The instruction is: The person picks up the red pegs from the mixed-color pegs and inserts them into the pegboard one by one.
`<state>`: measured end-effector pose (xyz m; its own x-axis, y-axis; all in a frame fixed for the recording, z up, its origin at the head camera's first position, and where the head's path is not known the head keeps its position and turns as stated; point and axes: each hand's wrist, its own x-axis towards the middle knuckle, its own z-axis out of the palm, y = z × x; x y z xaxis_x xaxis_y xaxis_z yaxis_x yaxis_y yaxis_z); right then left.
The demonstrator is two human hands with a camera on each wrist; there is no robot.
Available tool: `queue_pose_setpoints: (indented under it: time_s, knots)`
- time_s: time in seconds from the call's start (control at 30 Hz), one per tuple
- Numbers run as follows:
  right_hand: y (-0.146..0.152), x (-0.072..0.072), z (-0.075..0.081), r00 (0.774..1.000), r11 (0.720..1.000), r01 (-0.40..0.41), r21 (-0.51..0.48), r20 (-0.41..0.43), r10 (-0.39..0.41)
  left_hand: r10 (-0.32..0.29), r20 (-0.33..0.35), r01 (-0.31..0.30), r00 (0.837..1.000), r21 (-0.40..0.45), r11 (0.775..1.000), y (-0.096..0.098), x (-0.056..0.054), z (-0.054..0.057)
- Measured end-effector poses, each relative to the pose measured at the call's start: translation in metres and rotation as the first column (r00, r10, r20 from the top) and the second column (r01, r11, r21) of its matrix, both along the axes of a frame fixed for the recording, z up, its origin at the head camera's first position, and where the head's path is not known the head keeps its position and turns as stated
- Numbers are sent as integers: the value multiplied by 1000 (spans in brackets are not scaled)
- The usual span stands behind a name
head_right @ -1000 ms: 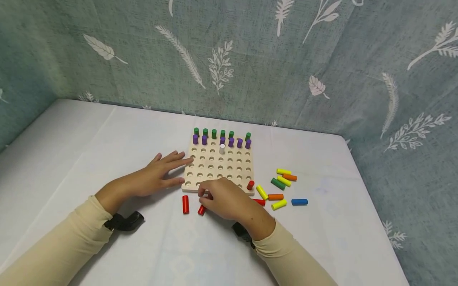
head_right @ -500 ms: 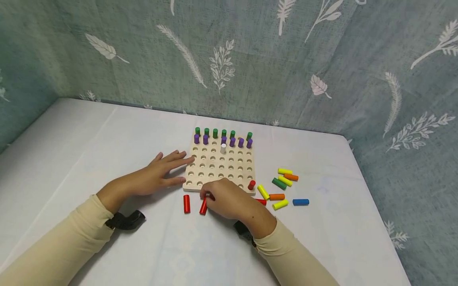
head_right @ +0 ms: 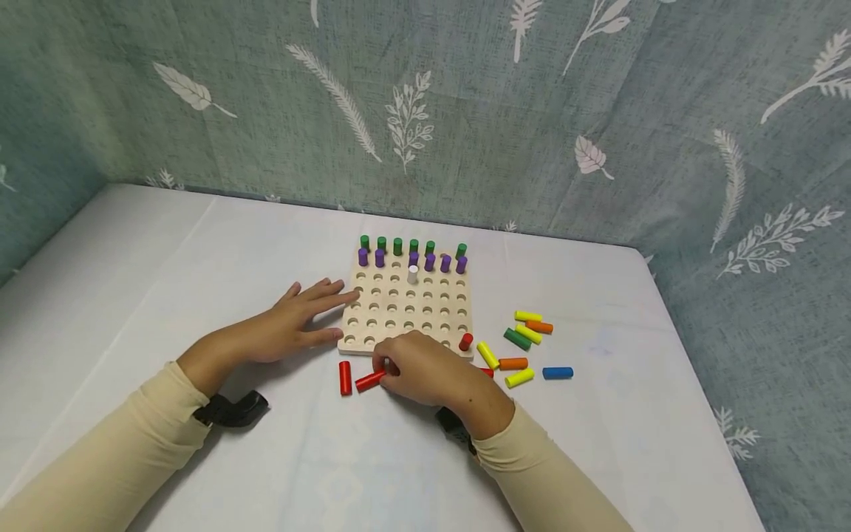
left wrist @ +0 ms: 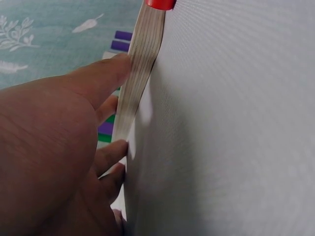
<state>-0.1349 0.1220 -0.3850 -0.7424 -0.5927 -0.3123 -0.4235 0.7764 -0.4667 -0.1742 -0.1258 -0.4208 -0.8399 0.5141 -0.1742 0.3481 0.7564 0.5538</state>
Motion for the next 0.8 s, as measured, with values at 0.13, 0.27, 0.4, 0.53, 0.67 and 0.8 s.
queue_pose_setpoints:
  time_s: [0.13, 0.27, 0.4, 0.53, 0.67, 0.8]
  knots:
    - [1, -2, 4, 999, 998, -14, -57, -49, 11, 7, -14, -7, 1000, 3, 1000, -1, -1, 1]
    - [4, -3, 6, 1000, 993, -10, -117, -19, 8, 1, -1, -1, 1000, 10, 1000, -1, -1, 0]
    - [9, -4, 5, 999, 988, -9, -153, 32, 14, -11, 17, 11, 1000, 11, 1000, 0, 0, -2]
    - [15, -6, 7, 999, 976, 12, -216, 39, -3, -10, 3, 10, 1000, 10, 1000, 0, 0, -3]
    - [21, -9, 13, 999, 966, 39, -257, 43, -29, -10, 10, 10, 1000, 11, 1000, 1, -1, -4]
    - [26, -13, 20, 998, 962, 56, -266, 23, -51, -9, 14, 9, 1000, 7, 1000, 0, -2, -1]
